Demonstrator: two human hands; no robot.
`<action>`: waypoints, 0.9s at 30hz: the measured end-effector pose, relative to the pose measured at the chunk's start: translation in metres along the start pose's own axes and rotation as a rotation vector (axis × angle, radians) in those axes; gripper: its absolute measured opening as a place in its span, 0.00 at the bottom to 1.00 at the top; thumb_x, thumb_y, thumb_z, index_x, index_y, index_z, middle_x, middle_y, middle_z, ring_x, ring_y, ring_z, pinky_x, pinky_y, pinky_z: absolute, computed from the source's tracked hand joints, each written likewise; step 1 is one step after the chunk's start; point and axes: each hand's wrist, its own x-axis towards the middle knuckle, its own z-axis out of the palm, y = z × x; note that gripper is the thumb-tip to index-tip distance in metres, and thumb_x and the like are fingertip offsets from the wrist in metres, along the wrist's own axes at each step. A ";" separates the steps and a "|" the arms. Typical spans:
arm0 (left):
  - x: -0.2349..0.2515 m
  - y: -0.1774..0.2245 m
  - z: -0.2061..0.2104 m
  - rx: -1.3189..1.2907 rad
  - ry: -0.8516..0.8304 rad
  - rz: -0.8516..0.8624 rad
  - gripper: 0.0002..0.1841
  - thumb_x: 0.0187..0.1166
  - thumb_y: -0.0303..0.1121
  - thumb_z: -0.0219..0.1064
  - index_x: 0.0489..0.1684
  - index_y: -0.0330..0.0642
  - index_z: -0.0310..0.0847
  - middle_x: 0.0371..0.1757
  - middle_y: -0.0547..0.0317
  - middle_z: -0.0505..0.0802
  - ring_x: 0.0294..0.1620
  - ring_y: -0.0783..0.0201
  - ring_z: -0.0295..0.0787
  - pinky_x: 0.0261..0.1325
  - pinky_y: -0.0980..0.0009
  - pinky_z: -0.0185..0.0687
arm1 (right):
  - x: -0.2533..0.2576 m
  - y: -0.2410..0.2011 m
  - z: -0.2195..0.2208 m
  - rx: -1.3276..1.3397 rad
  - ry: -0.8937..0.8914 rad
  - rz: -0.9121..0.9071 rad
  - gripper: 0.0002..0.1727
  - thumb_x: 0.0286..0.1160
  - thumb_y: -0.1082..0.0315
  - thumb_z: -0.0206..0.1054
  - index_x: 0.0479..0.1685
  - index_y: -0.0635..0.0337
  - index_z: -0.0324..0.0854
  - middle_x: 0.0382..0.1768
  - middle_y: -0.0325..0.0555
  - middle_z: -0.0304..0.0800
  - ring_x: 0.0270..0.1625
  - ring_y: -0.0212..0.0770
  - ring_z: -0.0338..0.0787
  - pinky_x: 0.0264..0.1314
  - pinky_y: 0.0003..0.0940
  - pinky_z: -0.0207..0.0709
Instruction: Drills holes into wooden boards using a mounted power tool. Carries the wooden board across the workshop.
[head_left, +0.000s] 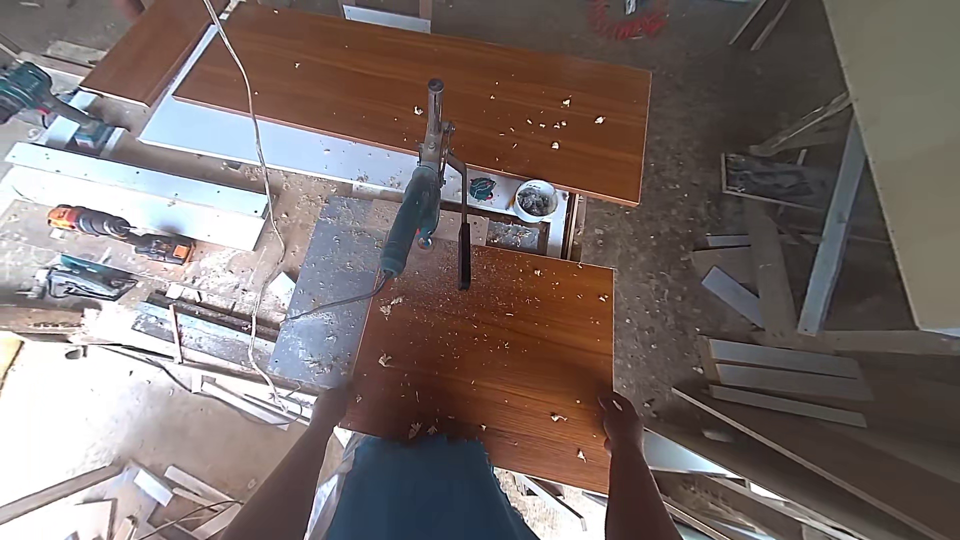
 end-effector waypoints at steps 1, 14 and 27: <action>0.001 0.000 0.001 -0.018 0.002 -0.008 0.38 0.88 0.65 0.48 0.57 0.34 0.89 0.63 0.34 0.90 0.72 0.39 0.83 0.74 0.37 0.72 | 0.000 0.000 0.000 0.004 -0.004 0.004 0.20 0.85 0.59 0.67 0.71 0.56 0.83 0.67 0.65 0.86 0.73 0.63 0.82 0.71 0.68 0.71; -0.006 0.013 0.016 -0.107 0.109 -0.112 0.43 0.90 0.66 0.38 0.57 0.34 0.88 0.63 0.34 0.91 0.72 0.38 0.85 0.72 0.36 0.74 | -0.001 -0.013 0.007 -0.166 -0.007 0.040 0.32 0.90 0.42 0.56 0.64 0.64 0.86 0.65 0.67 0.87 0.73 0.63 0.82 0.75 0.66 0.68; 0.011 -0.001 0.013 -0.298 0.235 -0.184 0.43 0.89 0.67 0.40 0.56 0.32 0.87 0.61 0.34 0.91 0.70 0.38 0.86 0.71 0.36 0.75 | -0.027 -0.025 0.031 -0.133 0.022 0.028 0.30 0.88 0.43 0.59 0.61 0.63 0.89 0.62 0.64 0.90 0.70 0.62 0.85 0.74 0.67 0.69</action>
